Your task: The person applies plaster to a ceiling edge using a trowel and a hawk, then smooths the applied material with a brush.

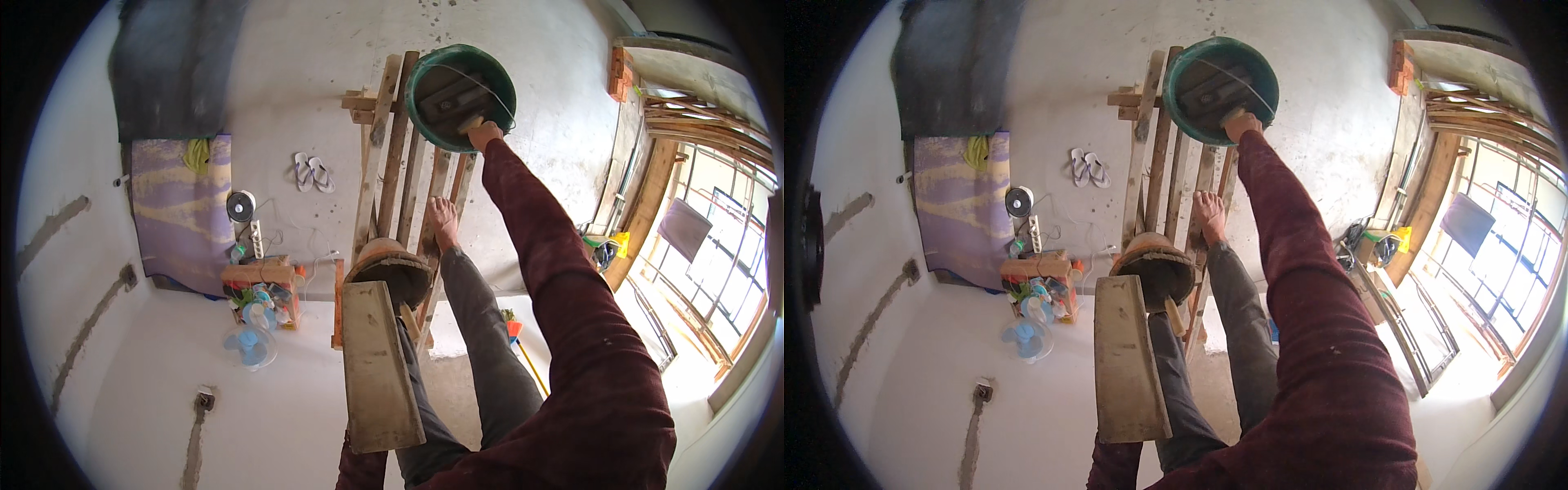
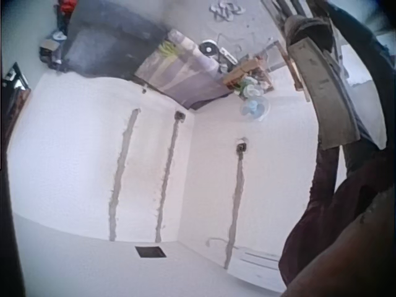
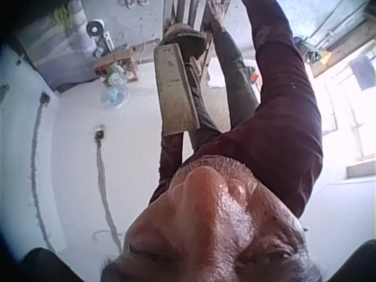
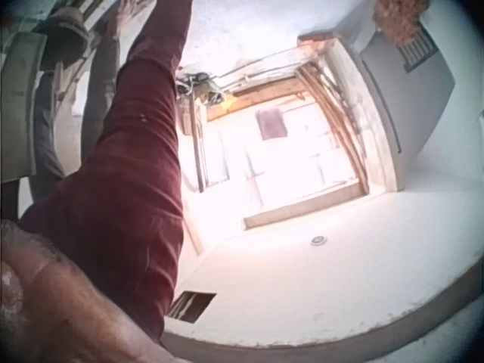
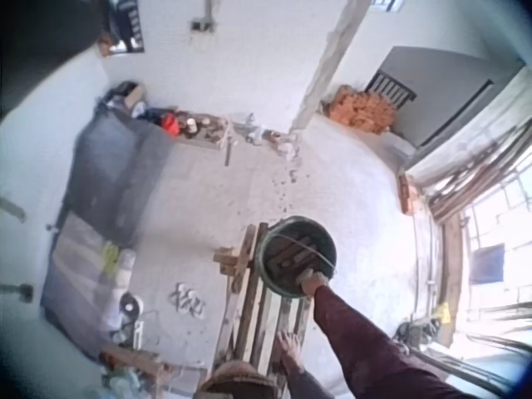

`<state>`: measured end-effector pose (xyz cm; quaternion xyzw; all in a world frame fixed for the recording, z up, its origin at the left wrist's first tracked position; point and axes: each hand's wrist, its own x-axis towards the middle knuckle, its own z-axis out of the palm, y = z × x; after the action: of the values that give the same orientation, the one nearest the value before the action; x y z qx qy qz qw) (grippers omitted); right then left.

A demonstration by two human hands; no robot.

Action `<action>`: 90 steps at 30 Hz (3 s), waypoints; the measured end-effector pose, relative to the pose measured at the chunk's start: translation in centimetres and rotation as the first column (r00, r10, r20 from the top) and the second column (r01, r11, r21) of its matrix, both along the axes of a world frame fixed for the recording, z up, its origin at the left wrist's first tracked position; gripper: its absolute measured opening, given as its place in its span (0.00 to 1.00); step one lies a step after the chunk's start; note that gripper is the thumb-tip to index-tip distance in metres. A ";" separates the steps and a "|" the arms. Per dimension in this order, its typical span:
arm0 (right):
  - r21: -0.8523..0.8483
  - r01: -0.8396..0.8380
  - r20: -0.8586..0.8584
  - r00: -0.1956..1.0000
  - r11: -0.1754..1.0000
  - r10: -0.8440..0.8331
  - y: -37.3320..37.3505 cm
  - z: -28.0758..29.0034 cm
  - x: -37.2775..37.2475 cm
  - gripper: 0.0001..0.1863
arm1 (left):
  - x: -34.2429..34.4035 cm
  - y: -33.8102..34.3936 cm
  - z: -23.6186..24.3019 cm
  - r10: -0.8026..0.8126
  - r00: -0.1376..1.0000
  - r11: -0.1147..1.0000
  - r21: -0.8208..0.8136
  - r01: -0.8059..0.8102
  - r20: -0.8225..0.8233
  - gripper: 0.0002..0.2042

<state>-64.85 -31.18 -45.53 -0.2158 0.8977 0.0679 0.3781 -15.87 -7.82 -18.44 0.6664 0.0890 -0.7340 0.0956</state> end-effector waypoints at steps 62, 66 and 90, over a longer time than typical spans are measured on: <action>-0.451 -0.408 -0.121 0.909 0.794 0.399 6.2 13.8 -1.9 0.10 | -24.7 -25.5 -16.3 -0.172 0.165 -0.752 -0.238 0.615 0.971 0.19; -0.506 -0.467 -0.198 0.881 0.725 0.429 7.1 13.8 -0.8 0.10 | -20.5 -24.5 -13.4 -0.373 -0.115 -0.721 -0.210 0.661 0.921 0.19; -0.573 -0.020 0.214 0.961 0.819 0.173 7.4 7.5 0.0 0.12 | -1.7 -4.3 -2.4 -0.596 0.714 0.410 -0.625 0.665 0.368 0.19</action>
<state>-64.84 -23.78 -37.99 -0.3703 0.8085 -0.2104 0.4060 -17.53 -12.12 -20.79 0.5870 -0.4678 -0.6570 0.0697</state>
